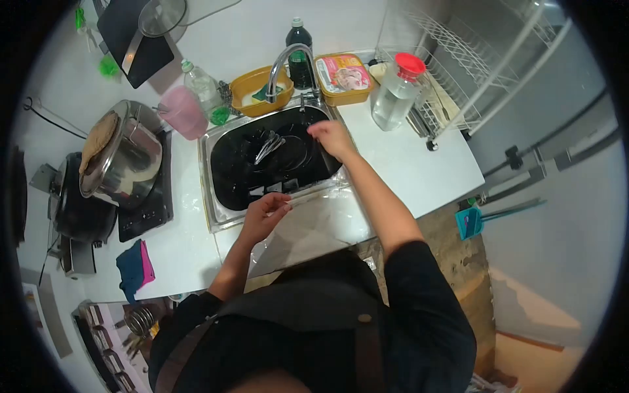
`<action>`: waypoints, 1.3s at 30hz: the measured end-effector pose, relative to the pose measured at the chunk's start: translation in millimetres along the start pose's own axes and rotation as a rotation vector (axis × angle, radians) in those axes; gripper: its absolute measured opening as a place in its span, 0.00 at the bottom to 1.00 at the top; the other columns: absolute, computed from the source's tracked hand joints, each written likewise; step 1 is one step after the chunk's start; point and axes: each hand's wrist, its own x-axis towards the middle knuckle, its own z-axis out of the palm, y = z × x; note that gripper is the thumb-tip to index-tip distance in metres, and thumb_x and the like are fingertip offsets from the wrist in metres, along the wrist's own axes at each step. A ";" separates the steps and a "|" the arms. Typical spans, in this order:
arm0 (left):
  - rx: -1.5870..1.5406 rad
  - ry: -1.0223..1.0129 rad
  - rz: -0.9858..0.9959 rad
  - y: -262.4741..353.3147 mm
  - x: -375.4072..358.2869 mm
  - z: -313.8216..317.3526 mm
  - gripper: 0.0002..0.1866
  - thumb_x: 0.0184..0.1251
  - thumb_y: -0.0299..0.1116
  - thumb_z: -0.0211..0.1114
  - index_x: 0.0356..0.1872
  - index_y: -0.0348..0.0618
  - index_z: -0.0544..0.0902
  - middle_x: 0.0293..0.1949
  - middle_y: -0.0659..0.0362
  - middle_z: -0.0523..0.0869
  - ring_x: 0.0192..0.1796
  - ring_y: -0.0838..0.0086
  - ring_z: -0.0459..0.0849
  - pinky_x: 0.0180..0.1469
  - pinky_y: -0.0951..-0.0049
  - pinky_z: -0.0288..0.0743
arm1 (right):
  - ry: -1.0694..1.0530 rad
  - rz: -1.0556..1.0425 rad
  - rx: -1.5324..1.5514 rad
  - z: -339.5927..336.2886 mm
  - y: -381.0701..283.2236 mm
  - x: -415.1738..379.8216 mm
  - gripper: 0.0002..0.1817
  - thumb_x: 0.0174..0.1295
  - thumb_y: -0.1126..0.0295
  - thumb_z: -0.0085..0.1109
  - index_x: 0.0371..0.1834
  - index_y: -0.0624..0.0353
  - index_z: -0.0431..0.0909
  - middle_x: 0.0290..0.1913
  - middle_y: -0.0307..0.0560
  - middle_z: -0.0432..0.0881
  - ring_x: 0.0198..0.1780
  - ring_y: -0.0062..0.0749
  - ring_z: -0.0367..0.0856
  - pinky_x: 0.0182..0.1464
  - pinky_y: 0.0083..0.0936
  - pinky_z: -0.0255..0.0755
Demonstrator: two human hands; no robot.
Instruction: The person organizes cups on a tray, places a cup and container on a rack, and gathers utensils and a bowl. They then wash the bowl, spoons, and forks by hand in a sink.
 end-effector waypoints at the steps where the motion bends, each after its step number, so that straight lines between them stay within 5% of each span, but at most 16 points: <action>1: 0.047 -0.031 0.004 7.4 4.1 -0.3 0.12 0.58 0.32 0.63 0.42 0.40 0.78 0.29 0.58 0.84 0.33 0.76 0.83 0.39 0.77 0.74 | 0.007 -0.010 -0.093 7.7 12.6 31.3 0.10 0.53 0.78 0.52 0.35 0.60 0.82 0.27 0.40 0.81 0.28 0.21 0.76 0.33 0.19 0.70; 4: 0.221 -0.136 0.036 23.3 13.3 -3.5 0.13 0.56 0.32 0.64 0.42 0.39 0.79 0.30 0.55 0.84 0.34 0.72 0.83 0.40 0.74 0.74 | -0.018 0.087 -0.116 32.0 77.2 107.8 0.09 0.51 0.75 0.54 0.33 0.59 0.82 0.26 0.38 0.80 0.27 0.20 0.74 0.31 0.19 0.68; 8: 0.491 0.138 0.060 18.7 35.0 -10.6 0.13 0.51 0.31 0.66 0.38 0.40 0.80 0.34 0.54 0.84 0.36 0.63 0.82 0.40 0.68 0.74 | -0.048 0.196 0.119 49.8 95.6 135.9 0.07 0.47 0.71 0.57 0.27 0.58 0.82 0.24 0.38 0.80 0.26 0.22 0.74 0.29 0.20 0.67; 12: 0.913 0.266 0.053 -17.8 76.0 -22.1 0.15 0.46 0.30 0.67 0.39 0.45 0.80 0.38 0.54 0.81 0.45 0.60 0.78 0.46 0.64 0.73 | 0.257 0.125 -0.529 59.8 52.2 113.0 0.07 0.46 0.68 0.58 0.24 0.59 0.81 0.23 0.39 0.79 0.27 0.27 0.77 0.32 0.26 0.71; 13: 1.098 0.319 0.060 -30.7 85.9 -22.4 0.16 0.46 0.30 0.67 0.39 0.48 0.80 0.38 0.54 0.81 0.46 0.60 0.77 0.46 0.63 0.73 | 0.173 0.000 -0.553 60.9 19.8 96.5 0.05 0.48 0.72 0.56 0.24 0.60 0.80 0.23 0.41 0.80 0.30 0.28 0.80 0.34 0.26 0.73; 16: 1.243 0.194 -0.174 -75.3 112.7 -34.2 0.13 0.44 0.30 0.68 0.35 0.50 0.81 0.37 0.54 0.80 0.45 0.59 0.78 0.47 0.64 0.73 | -0.763 0.320 0.045 75.8 11.6 92.8 0.04 0.52 0.75 0.53 0.28 0.61 0.78 0.24 0.43 0.80 0.29 0.27 0.80 0.33 0.21 0.74; 19: 1.080 0.058 -0.279 -119.0 137.9 -50.0 0.11 0.41 0.29 0.70 0.29 0.47 0.82 0.36 0.54 0.79 0.43 0.58 0.79 0.47 0.65 0.74 | -0.575 0.439 0.517 89.9 7.1 94.7 0.06 0.56 0.75 0.50 0.29 0.63 0.78 0.23 0.43 0.79 0.20 0.24 0.75 0.22 0.16 0.68; 23: 0.833 0.031 0.013 -85.8 132.4 -69.3 0.12 0.38 0.29 0.72 0.27 0.41 0.81 0.33 0.50 0.80 0.36 0.60 0.81 0.39 0.66 0.76 | -0.580 0.467 0.302 84.6 -20.8 98.6 0.06 0.56 0.71 0.53 0.26 0.60 0.76 0.17 0.42 0.76 0.15 0.22 0.69 0.14 0.16 0.59; 26: 0.530 0.138 -0.012 -45.7 128.7 -67.7 0.14 0.38 0.32 0.74 0.25 0.38 0.80 0.27 0.51 0.81 0.30 0.62 0.81 0.34 0.68 0.74 | -0.343 0.237 0.376 80.2 -10.8 102.4 0.07 0.51 0.67 0.60 0.24 0.56 0.73 0.14 0.35 0.67 0.13 0.20 0.62 0.13 0.18 0.53; 28: 0.481 0.188 -0.083 -37.7 123.6 -61.7 0.16 0.38 0.35 0.75 0.25 0.36 0.78 0.24 0.52 0.80 0.27 0.64 0.80 0.32 0.69 0.73 | -0.081 -0.160 -0.439 68.4 33.3 136.1 0.06 0.49 0.70 0.56 0.22 0.61 0.76 0.20 0.45 0.76 0.22 0.32 0.75 0.22 0.29 0.66; 30: 0.493 0.201 -0.125 -37.7 119.3 -60.4 0.16 0.39 0.35 0.75 0.23 0.36 0.78 0.28 0.51 0.81 0.29 0.64 0.81 0.33 0.70 0.73 | 0.050 -0.053 -0.874 44.6 56.1 148.4 0.08 0.49 0.72 0.52 0.23 0.67 0.77 0.30 0.54 0.82 0.34 0.42 0.81 0.34 0.35 0.72; 33: 0.590 0.438 0.427 -87.0 122.7 -55.6 0.14 0.41 0.33 0.74 0.23 0.37 0.77 0.35 0.50 0.81 0.36 0.63 0.81 0.37 0.70 0.73 | 0.097 0.267 -0.279 45.2 83.5 146.5 0.09 0.49 0.70 0.55 0.23 0.67 0.77 0.28 0.53 0.81 0.32 0.38 0.81 0.32 0.32 0.71; 35: 0.445 0.351 0.324 -89.2 125.7 -51.3 0.13 0.41 0.32 0.73 0.21 0.38 0.77 0.36 0.50 0.80 0.40 0.60 0.80 0.41 0.69 0.73 | 0.047 0.348 0.284 57.7 89.8 146.4 0.09 0.48 0.69 0.56 0.23 0.66 0.78 0.27 0.53 0.81 0.30 0.36 0.81 0.30 0.30 0.71; 37: 0.346 0.155 0.048 -82.1 122.8 -47.6 0.15 0.40 0.33 0.74 0.29 0.40 0.78 0.38 0.50 0.77 0.45 0.58 0.78 0.47 0.67 0.73 | 0.069 0.428 -0.029 59.8 77.6 146.9 0.06 0.47 0.72 0.56 0.24 0.63 0.78 0.26 0.52 0.80 0.28 0.34 0.80 0.27 0.28 0.71; 38: 0.484 0.131 0.076 -84.7 121.4 -42.5 0.18 0.39 0.33 0.74 0.33 0.42 0.77 0.41 0.50 0.76 0.46 0.58 0.78 0.48 0.67 0.73 | 0.079 0.467 -0.182 60.8 61.0 142.7 0.05 0.47 0.73 0.56 0.24 0.62 0.79 0.26 0.51 0.80 0.27 0.32 0.80 0.26 0.26 0.70; 39: 0.624 0.104 0.106 -89.1 120.7 -37.2 0.21 0.38 0.34 0.74 0.37 0.43 0.76 0.43 0.51 0.75 0.48 0.58 0.77 0.49 0.66 0.73 | -0.062 0.228 -0.622 62.3 43.8 135.8 0.06 0.49 0.80 0.51 0.28 0.62 0.78 0.25 0.49 0.79 0.24 0.31 0.79 0.24 0.25 0.71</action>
